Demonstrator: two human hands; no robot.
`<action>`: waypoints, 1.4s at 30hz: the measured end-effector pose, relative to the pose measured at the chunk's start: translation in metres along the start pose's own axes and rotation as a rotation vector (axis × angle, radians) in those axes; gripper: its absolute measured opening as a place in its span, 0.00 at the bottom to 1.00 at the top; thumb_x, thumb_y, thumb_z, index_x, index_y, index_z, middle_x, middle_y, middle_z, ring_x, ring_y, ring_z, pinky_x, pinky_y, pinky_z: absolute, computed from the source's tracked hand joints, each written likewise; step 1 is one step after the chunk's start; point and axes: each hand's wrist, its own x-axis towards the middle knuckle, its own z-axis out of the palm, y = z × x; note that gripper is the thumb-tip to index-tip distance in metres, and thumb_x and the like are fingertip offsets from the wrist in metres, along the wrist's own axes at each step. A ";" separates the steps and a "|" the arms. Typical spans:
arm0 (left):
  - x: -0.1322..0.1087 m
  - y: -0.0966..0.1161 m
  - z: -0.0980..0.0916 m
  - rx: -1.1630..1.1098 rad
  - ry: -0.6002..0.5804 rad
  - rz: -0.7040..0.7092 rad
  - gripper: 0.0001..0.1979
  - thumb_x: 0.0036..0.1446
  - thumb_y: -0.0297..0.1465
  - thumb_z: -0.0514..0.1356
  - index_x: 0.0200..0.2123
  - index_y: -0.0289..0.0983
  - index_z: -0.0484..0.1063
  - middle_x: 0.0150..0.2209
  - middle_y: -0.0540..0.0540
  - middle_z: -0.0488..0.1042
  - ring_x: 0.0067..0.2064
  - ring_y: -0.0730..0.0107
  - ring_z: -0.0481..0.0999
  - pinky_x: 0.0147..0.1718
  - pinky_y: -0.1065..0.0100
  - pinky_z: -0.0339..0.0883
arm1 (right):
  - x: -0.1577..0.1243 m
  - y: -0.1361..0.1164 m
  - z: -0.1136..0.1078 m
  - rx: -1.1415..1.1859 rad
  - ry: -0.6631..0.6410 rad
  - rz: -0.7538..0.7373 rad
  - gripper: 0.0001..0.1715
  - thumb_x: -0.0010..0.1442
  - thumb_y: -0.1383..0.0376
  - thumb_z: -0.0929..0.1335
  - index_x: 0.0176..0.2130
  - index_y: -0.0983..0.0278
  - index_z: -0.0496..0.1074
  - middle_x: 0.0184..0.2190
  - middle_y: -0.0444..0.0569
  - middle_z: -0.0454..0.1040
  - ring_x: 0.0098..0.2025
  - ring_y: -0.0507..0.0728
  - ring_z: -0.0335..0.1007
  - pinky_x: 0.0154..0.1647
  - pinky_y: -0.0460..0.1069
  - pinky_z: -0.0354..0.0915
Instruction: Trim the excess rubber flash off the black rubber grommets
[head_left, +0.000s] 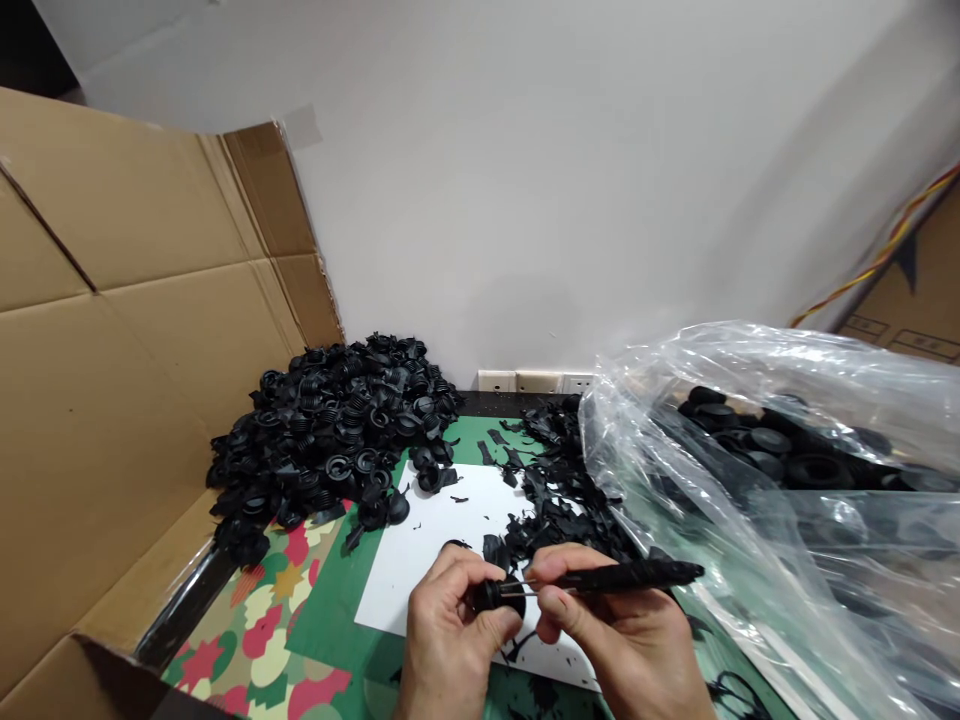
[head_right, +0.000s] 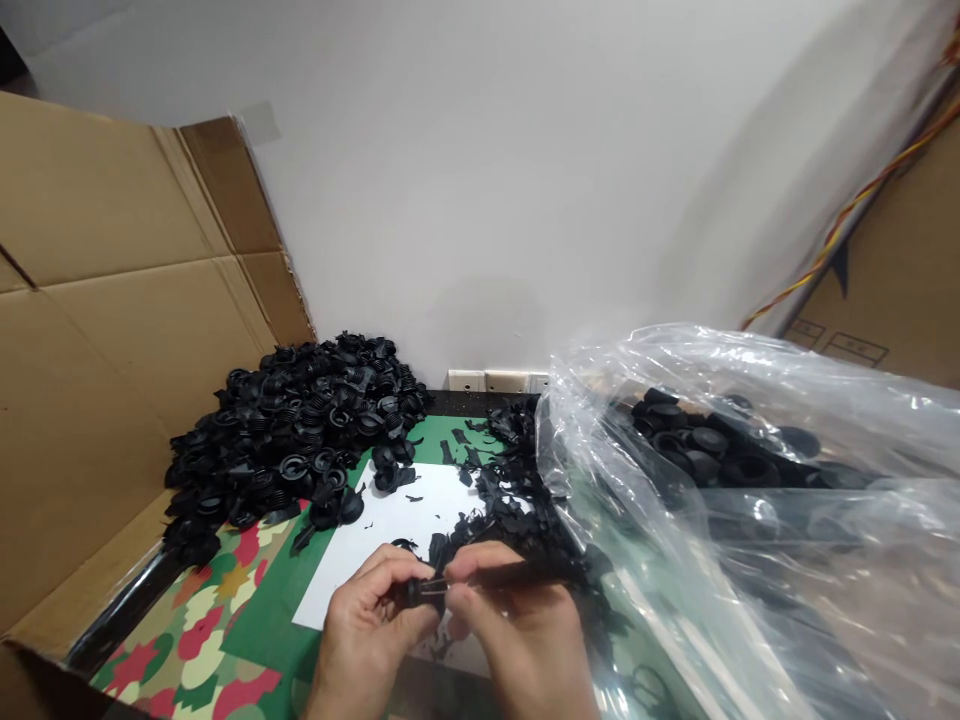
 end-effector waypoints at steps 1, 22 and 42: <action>0.000 0.000 0.001 -0.001 -0.004 -0.001 0.08 0.41 0.21 0.63 0.26 0.37 0.78 0.28 0.49 0.68 0.29 0.69 0.69 0.26 0.72 0.62 | 0.000 0.000 0.000 0.003 -0.005 -0.005 0.10 0.45 0.59 0.76 0.27 0.63 0.77 0.21 0.43 0.73 0.20 0.52 0.67 0.24 0.46 0.66; -0.003 -0.010 0.003 0.006 -0.004 -0.051 0.05 0.41 0.29 0.69 0.24 0.36 0.77 0.26 0.50 0.66 0.25 0.70 0.67 0.22 0.72 0.60 | 0.003 0.009 -0.011 -0.249 -0.162 -0.346 0.06 0.54 0.61 0.71 0.27 0.59 0.76 0.27 0.46 0.74 0.30 0.56 0.71 0.29 0.46 0.66; -0.011 -0.002 0.005 0.094 0.090 0.018 0.06 0.39 0.22 0.62 0.21 0.37 0.77 0.24 0.49 0.68 0.25 0.69 0.66 0.23 0.71 0.57 | 0.031 0.000 -0.040 -0.670 0.123 -0.523 0.03 0.55 0.63 0.69 0.32 0.61 0.72 0.26 0.47 0.74 0.26 0.57 0.72 0.25 0.49 0.67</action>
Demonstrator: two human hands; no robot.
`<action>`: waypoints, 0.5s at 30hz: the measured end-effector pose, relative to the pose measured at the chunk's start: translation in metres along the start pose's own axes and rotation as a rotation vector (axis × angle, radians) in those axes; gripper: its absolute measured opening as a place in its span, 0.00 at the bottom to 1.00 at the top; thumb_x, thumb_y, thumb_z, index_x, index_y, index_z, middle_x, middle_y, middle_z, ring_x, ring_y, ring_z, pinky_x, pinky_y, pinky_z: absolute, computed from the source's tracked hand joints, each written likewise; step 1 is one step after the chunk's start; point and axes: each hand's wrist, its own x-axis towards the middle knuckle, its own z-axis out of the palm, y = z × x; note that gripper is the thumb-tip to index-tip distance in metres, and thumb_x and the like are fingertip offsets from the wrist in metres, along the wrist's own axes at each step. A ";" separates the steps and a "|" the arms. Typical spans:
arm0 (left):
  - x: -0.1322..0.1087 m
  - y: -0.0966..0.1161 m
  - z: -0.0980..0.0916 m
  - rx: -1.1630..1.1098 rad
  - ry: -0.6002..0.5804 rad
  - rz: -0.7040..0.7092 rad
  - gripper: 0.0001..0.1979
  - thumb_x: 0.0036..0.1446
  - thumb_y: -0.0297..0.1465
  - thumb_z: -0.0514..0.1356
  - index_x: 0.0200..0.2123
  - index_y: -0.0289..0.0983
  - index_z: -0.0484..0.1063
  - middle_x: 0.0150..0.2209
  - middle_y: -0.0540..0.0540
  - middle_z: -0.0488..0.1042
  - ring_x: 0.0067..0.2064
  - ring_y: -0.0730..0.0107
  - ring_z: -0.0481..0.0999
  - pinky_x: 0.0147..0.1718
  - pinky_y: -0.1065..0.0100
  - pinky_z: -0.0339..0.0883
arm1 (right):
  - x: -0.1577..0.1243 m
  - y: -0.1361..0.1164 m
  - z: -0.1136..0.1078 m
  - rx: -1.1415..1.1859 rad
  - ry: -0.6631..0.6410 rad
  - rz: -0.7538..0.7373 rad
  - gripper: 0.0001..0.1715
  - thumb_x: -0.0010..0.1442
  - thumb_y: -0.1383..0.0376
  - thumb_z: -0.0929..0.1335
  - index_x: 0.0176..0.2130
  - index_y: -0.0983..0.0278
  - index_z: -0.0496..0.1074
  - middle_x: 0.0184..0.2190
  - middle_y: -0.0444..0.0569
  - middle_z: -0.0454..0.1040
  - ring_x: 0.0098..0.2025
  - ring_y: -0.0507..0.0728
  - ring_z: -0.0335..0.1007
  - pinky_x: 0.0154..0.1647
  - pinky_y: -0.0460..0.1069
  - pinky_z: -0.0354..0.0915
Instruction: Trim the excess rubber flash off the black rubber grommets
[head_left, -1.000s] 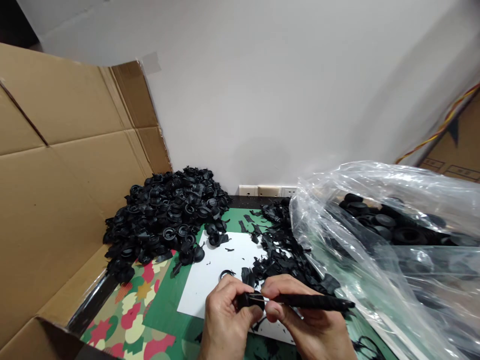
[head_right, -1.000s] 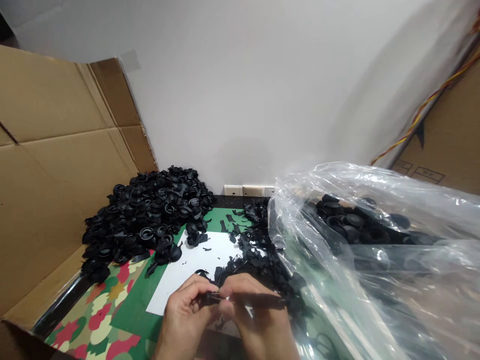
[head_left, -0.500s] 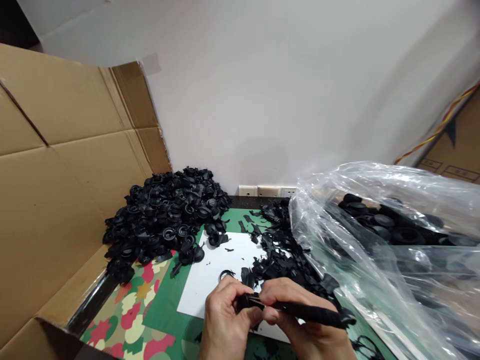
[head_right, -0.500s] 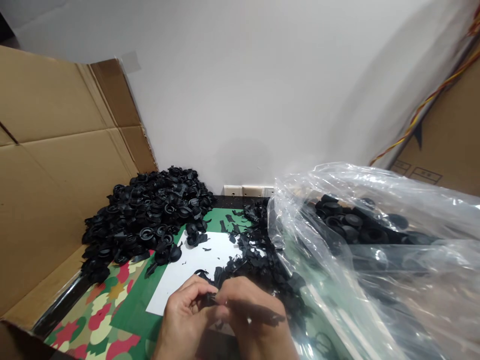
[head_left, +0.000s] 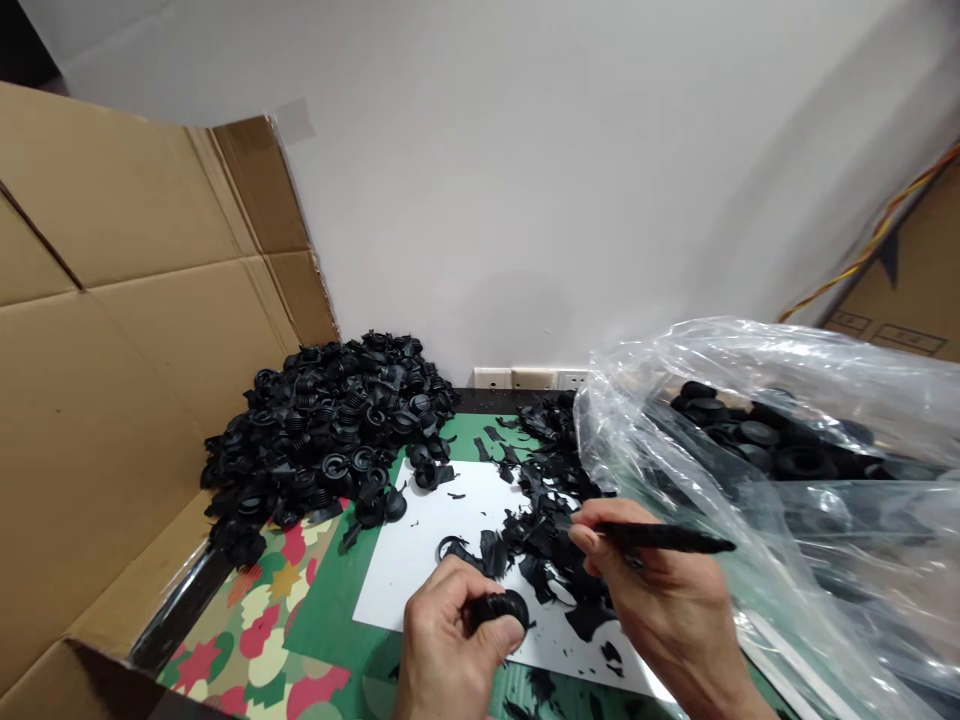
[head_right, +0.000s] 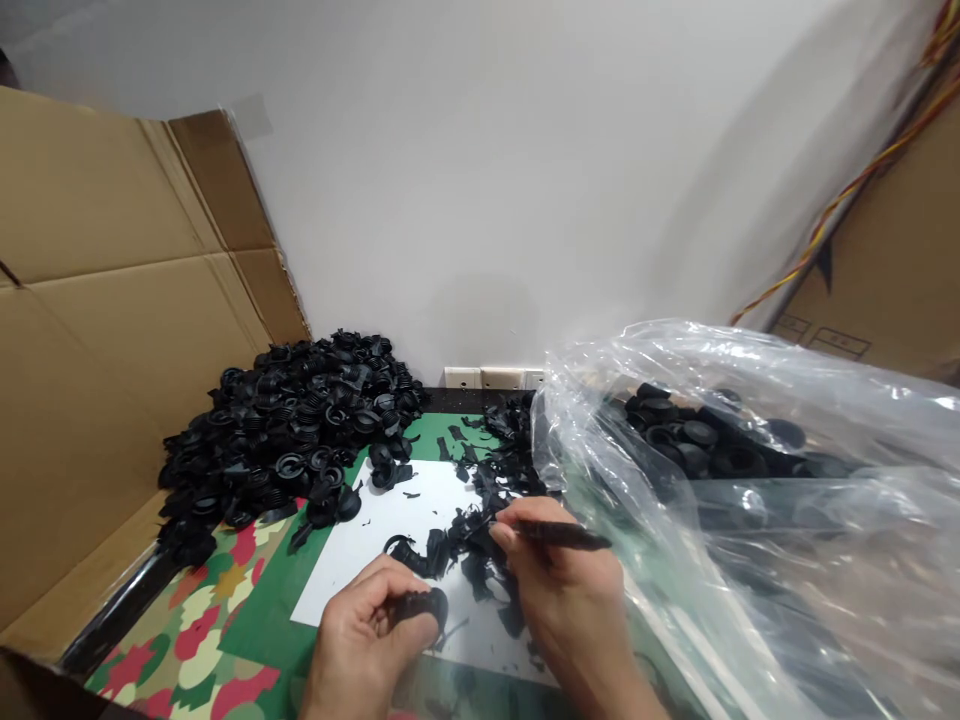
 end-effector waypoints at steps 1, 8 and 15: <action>0.002 0.000 -0.001 -0.017 0.008 -0.020 0.05 0.38 0.21 0.62 0.21 0.36 0.76 0.24 0.50 0.68 0.25 0.70 0.65 0.22 0.72 0.57 | -0.003 0.001 0.001 0.058 -0.037 0.121 0.07 0.54 0.59 0.69 0.32 0.61 0.72 0.24 0.46 0.74 0.23 0.56 0.71 0.23 0.48 0.66; 0.008 0.002 -0.002 -0.069 0.035 -0.069 0.07 0.35 0.20 0.63 0.21 0.35 0.77 0.24 0.51 0.67 0.25 0.72 0.66 0.23 0.73 0.58 | -0.014 -0.006 0.002 0.364 -0.235 0.467 0.20 0.50 0.50 0.71 0.30 0.64 0.72 0.27 0.48 0.74 0.25 0.55 0.68 0.24 0.48 0.66; 0.014 -0.003 -0.006 -0.299 0.001 -0.255 0.12 0.35 0.30 0.71 0.28 0.33 0.77 0.19 0.51 0.69 0.19 0.76 0.65 0.16 0.76 0.56 | -0.015 -0.019 0.006 0.407 -0.341 0.588 0.15 0.52 0.54 0.69 0.30 0.64 0.71 0.24 0.44 0.71 0.26 0.54 0.66 0.25 0.46 0.62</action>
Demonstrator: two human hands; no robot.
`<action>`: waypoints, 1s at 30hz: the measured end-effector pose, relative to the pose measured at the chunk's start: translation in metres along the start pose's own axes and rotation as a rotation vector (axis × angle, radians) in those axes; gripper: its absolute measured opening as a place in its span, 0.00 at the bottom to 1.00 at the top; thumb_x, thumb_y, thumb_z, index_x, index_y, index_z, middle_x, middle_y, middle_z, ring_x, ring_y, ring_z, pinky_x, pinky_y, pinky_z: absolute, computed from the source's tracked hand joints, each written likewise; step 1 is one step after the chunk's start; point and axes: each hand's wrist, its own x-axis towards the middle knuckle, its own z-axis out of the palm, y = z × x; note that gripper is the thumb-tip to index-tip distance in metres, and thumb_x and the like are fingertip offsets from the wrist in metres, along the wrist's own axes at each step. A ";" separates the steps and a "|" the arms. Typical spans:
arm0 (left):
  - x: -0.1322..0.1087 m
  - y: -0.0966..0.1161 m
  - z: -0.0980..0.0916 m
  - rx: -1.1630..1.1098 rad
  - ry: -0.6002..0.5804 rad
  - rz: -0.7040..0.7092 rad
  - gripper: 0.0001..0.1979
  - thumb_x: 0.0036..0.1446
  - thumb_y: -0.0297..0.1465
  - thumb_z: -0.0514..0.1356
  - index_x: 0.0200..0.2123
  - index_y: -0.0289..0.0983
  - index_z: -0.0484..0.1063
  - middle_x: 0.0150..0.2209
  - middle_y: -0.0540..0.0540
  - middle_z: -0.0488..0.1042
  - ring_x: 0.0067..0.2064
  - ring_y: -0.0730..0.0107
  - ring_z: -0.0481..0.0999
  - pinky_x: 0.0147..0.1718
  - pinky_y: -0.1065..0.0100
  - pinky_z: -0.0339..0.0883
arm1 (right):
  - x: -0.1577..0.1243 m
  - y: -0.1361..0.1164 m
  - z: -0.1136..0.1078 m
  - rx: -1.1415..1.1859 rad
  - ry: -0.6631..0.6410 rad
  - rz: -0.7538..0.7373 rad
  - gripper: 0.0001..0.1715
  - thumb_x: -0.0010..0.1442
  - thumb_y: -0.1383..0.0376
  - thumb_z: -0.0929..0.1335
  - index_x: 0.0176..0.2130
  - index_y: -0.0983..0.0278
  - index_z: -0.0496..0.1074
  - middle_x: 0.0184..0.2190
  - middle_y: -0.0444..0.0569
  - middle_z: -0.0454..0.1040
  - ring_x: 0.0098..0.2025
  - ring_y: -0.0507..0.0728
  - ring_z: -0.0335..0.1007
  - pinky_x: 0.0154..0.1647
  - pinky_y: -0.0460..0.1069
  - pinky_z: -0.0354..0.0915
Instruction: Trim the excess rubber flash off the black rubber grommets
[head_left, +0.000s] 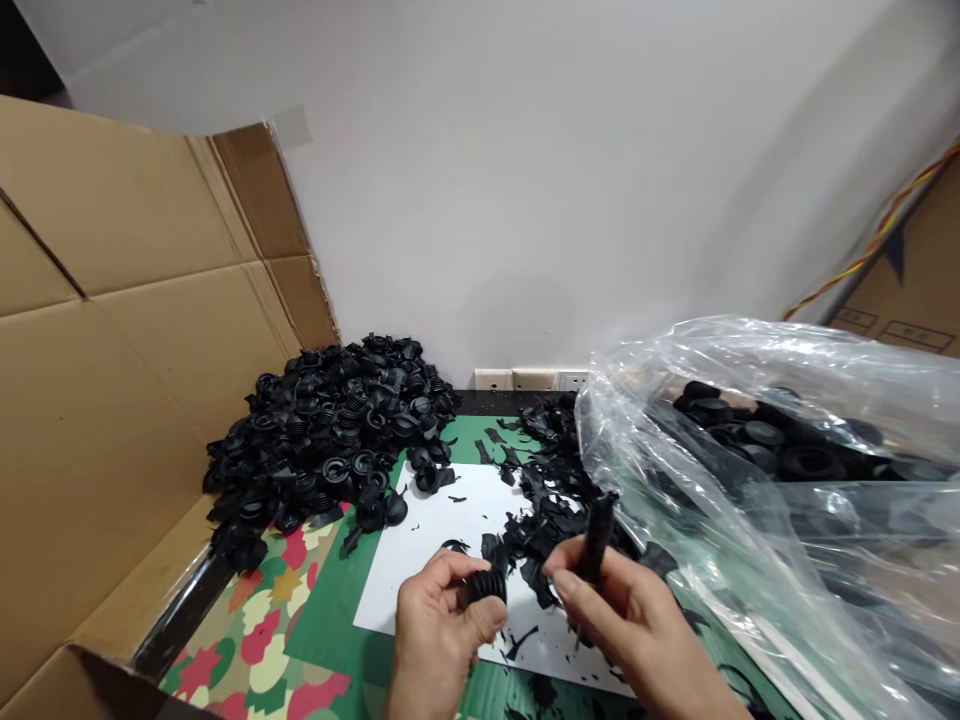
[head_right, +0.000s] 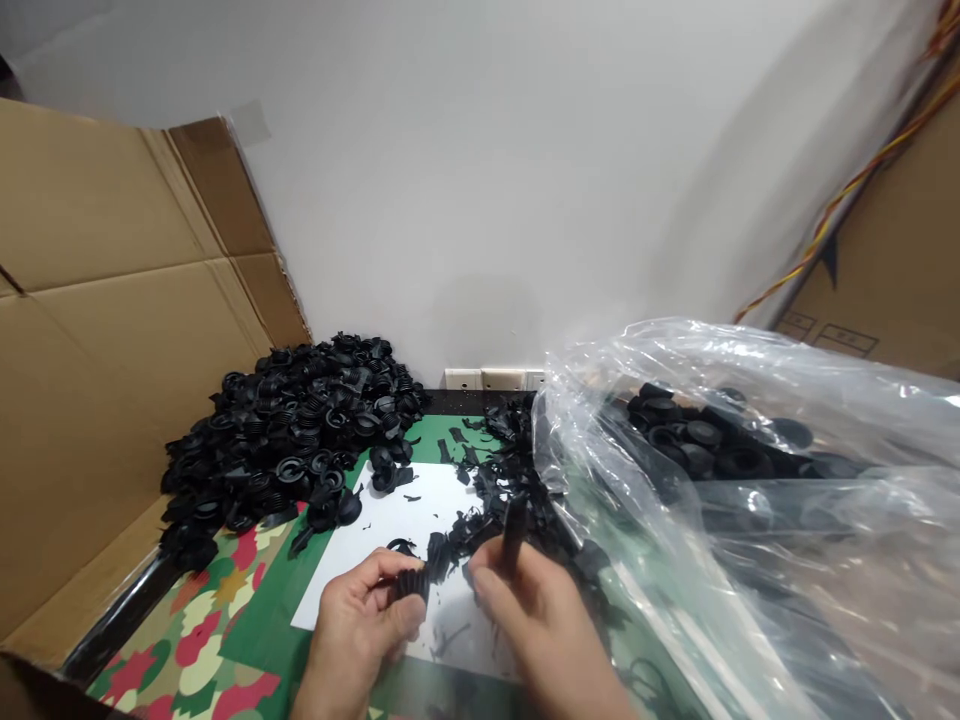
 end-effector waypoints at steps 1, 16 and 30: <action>0.001 0.001 0.000 -0.027 -0.005 -0.047 0.16 0.36 0.33 0.72 0.30 0.32 0.77 0.16 0.52 0.69 0.17 0.77 0.64 0.15 0.78 0.54 | 0.000 0.000 0.002 -0.038 -0.026 0.003 0.14 0.51 0.55 0.70 0.30 0.64 0.72 0.25 0.45 0.72 0.28 0.55 0.68 0.27 0.47 0.63; -0.003 0.009 0.018 -0.124 -0.070 -0.144 0.23 0.43 0.49 0.66 0.25 0.34 0.67 0.15 0.53 0.67 0.12 0.85 0.60 0.09 0.82 0.41 | -0.011 -0.002 0.024 -0.184 -0.018 -0.271 0.15 0.58 0.59 0.64 0.24 0.63 0.69 0.21 0.44 0.73 0.25 0.55 0.68 0.27 0.46 0.62; -0.017 0.014 0.039 -0.200 0.026 -0.282 0.18 0.44 0.43 0.68 0.26 0.35 0.68 0.15 0.56 0.67 0.11 0.86 0.58 0.09 0.83 0.48 | -0.021 0.004 0.014 -0.105 0.123 -0.155 0.20 0.56 0.50 0.63 0.23 0.62 0.66 0.19 0.42 0.65 0.23 0.54 0.60 0.24 0.47 0.57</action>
